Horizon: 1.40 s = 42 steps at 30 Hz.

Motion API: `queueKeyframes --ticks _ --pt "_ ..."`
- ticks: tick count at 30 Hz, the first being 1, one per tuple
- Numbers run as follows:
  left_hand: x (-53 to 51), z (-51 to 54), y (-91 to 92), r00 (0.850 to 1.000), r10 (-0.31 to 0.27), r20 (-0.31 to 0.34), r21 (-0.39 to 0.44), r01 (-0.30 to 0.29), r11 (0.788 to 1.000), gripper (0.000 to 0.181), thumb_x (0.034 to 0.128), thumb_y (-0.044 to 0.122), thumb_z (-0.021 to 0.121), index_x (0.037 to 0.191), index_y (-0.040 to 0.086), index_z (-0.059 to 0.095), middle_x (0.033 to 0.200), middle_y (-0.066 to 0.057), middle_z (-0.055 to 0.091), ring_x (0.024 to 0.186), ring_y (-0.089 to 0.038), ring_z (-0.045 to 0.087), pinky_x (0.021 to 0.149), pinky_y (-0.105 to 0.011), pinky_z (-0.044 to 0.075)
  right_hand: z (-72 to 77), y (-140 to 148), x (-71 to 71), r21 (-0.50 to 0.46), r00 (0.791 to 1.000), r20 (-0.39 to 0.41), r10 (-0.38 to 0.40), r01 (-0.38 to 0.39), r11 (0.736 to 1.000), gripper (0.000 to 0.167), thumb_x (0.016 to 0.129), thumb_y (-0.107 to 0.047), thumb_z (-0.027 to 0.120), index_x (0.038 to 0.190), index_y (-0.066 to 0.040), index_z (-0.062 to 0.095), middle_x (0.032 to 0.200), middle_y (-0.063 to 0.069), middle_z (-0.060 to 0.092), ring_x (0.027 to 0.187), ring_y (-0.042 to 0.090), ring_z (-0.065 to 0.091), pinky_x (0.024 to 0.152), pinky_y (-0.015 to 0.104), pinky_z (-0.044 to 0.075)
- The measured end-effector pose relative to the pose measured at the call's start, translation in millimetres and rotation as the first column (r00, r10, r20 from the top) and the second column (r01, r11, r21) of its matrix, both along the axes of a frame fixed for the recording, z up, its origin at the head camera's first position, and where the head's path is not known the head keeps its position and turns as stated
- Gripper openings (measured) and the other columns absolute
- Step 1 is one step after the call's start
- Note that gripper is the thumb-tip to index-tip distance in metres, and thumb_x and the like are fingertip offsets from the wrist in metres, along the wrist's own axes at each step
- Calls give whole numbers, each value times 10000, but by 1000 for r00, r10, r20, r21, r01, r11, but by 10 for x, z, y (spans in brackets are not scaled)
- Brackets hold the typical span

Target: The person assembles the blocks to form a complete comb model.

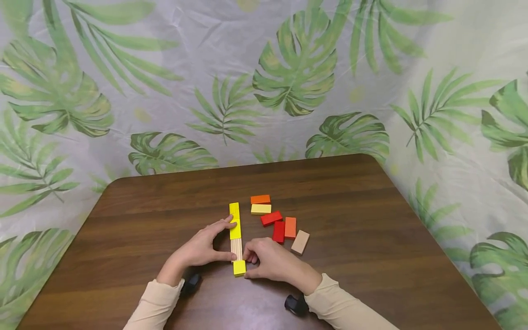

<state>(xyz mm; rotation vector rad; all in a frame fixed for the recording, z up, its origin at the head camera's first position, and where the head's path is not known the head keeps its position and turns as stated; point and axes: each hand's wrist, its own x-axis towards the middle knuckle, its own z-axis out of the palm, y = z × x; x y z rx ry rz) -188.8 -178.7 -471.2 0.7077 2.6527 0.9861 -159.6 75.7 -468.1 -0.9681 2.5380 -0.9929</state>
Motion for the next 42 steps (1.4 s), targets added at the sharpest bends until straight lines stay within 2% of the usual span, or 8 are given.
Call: queueKeyframes --ticks 19,25,34,42 --pt "10 -1 12 1000 3 2 -16 -3 1000 862 854 403 916 1561 74 547 1768 -87 330 1635 -360 322 1312 -695 201 9 -40 10 -14 999 -15 41 -41 999 292 850 -149 922 997 -158 671 911 -32 676 829 44 614 784 198 571" --pt "8 2 1 1000 -18 -3 -16 18 1000 871 857 408 911 1571 79 536 1773 -85 317 1641 -368 305 1305 -709 200 9 -36 0 -10 999 -15 46 -46 999 302 847 -153 929 986 -162 661 921 -36 675 830 54 618 775 196 568" --pt "15 -3 -7 999 -37 6 -17 37 999 1001 781 461 964 1585 76 507 1786 -86 287 1653 -348 281 1305 -725 170 -8 -48 -6 -12 999 -4 47 -47 999 306 844 -155 929 985 -169 658 917 -47 667 830 48 612 773 191 564" --pt "17 -10 -19 1000 -27 8 -20 27 999 1000 773 463 967 1581 88 513 1785 -78 291 1652 -355 281 1312 -714 166 -9 -62 -13 -12 999 1 43 -43 999 309 843 -157 929 985 -172 655 912 -40 666 830 63 614 770 191 557"
